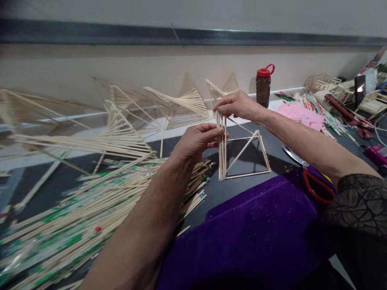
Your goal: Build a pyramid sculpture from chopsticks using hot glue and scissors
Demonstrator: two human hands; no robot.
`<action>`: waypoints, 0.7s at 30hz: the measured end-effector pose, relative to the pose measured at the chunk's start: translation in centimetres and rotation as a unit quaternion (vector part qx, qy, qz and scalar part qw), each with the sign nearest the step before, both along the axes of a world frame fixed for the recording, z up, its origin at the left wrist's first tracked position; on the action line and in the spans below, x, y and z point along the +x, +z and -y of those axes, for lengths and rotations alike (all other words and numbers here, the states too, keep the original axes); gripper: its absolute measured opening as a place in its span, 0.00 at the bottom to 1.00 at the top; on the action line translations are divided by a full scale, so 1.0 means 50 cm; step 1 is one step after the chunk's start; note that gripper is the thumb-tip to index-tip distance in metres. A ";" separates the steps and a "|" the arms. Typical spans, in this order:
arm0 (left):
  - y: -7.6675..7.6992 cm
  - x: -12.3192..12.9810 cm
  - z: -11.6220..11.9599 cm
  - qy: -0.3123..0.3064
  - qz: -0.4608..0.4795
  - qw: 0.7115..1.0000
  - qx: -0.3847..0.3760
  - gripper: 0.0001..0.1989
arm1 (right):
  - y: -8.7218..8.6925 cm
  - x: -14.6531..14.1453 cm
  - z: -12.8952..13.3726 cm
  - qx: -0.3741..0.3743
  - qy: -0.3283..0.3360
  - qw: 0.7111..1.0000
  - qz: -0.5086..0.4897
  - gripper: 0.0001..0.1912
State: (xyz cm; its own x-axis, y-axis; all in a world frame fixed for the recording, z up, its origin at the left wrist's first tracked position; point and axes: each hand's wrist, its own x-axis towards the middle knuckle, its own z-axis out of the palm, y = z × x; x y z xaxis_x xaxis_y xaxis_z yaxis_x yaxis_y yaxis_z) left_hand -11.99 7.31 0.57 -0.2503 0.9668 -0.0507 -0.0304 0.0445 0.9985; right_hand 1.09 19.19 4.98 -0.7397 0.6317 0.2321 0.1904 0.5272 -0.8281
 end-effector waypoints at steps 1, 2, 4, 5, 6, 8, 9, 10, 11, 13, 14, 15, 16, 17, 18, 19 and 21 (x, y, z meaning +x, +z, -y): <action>0.000 0.000 0.000 0.000 -0.001 1.000 0.001 0.17 | 0.000 0.000 0.001 0.002 -0.001 1.000 0.003 0.09; 0.000 0.000 0.000 0.001 -0.002 1.000 0.003 0.16 | 0.000 0.001 0.002 0.005 -0.002 1.000 0.005 0.10; 0.000 0.001 -0.001 0.001 -0.004 1.000 0.005 0.16 | 0.000 0.002 0.004 0.011 -0.010 1.000 0.008 0.10; 0.000 0.002 -0.001 0.001 -0.005 1.000 0.006 0.16 | 0.000 0.003 0.005 0.017 -0.015 1.000 0.010 0.11; 0.000 0.002 -0.001 0.002 -0.007 1.000 0.006 0.16 | 0.000 0.003 0.007 0.024 -0.020 0.999 0.011 0.12; 0.000 0.003 -0.002 0.001 -0.014 1.000 0.008 0.15 | 0.001 0.003 0.010 0.046 -0.031 0.998 0.015 0.14; -0.001 0.003 -0.002 0.001 -0.017 1.000 0.010 0.15 | 0.002 0.002 0.011 0.060 -0.034 0.997 0.019 0.15; -0.001 0.003 -0.002 0.001 -0.020 1.000 0.013 0.14 | 0.003 0.001 0.013 0.074 -0.036 0.996 0.023 0.14; -0.001 0.003 -0.002 0.001 -0.023 1.000 0.016 0.14 | 0.005 0.000 0.014 0.088 -0.037 0.995 0.029 0.13; -0.003 0.003 -0.003 0.002 -0.028 0.999 0.018 0.13 | 0.010 -0.003 0.017 0.106 -0.038 0.993 0.041 0.10; -0.003 0.003 -0.003 0.003 -0.031 0.999 0.018 0.12 | 0.012 -0.004 0.019 0.111 -0.040 0.992 0.047 0.09; -0.004 0.003 -0.003 0.005 -0.033 0.999 0.018 0.12 | 0.015 -0.006 0.022 0.113 -0.042 0.991 0.053 0.07; -0.004 0.003 -0.003 0.007 -0.036 0.999 0.018 0.12 | 0.018 -0.006 0.025 0.112 -0.044 0.991 0.057 0.06; -0.004 0.003 -0.003 0.007 -0.037 0.999 0.018 0.11 | 0.021 -0.007 0.028 0.111 -0.046 0.991 0.059 0.06; -0.004 0.003 -0.004 0.006 -0.039 0.999 0.020 0.11 | 0.024 -0.008 0.032 0.108 -0.047 0.991 0.059 0.06; -0.004 0.002 -0.004 0.005 -0.041 0.999 0.022 0.11 | 0.026 -0.008 0.035 0.104 -0.047 0.992 0.056 0.06; -0.004 0.002 -0.003 -0.001 -0.048 0.999 0.023 0.10 | 0.029 -0.009 0.039 0.093 -0.045 0.994 0.042 0.06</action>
